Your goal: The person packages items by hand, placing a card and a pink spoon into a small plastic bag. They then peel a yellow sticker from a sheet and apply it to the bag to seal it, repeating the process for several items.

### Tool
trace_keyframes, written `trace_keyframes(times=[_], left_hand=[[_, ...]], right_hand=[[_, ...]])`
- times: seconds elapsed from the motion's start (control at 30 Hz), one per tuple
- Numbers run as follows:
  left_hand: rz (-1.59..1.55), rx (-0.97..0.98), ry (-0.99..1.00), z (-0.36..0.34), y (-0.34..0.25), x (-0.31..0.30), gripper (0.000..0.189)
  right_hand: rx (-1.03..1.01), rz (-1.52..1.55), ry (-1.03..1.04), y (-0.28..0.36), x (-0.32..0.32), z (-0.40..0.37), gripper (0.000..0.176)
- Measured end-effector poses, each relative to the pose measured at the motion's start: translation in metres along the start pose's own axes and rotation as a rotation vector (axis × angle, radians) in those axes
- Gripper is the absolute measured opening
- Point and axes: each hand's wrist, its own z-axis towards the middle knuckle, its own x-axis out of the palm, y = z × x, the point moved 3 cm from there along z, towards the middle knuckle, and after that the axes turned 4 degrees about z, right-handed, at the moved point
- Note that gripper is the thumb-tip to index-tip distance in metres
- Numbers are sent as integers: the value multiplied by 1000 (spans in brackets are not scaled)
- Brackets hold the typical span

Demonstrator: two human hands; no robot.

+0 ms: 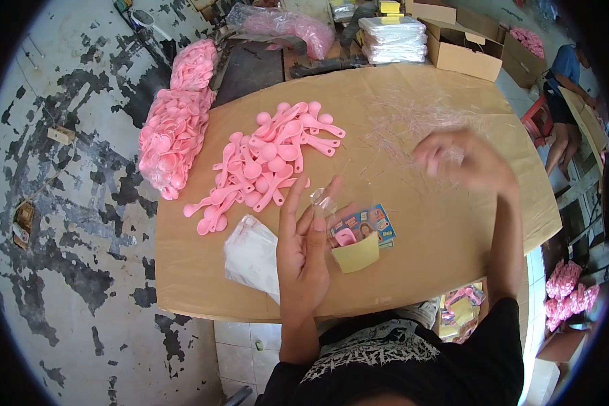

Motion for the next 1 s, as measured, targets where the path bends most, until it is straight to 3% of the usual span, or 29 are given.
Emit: trace_keyframes(times=[0.03,0.1,0.17,0.3,0.37,0.57,0.7,0.8,0.97,1.0], left_hand=[[-7,1,-12,1,0,2,52],[14,33,-56,0,3,5,55],[74,105,-106,2,9,2,59],[-8,-16,-44,-4,18,-10,50],[98,-140,25,-8,31,-18,43],[-5,-116,-108,-5,22,-9,33],[69,-12,-127,-3,25,-12,30],[102,37,-205,1,19,-9,27],[142,215,-264,5,19,-11,25],[97,161,-293,3,20,-13,30]], right_hand=[[-114,107,88,16,24,0,25],[-8,218,247,30,66,1,27],[-13,334,186,26,88,0,26],[47,653,52,17,99,-2,24],[13,611,32,18,99,-1,23],[54,638,100,19,106,0,22],[-27,736,100,16,115,2,21],[65,648,209,21,113,-1,23],[48,545,244,18,112,0,22],[31,532,241,19,109,1,23]])
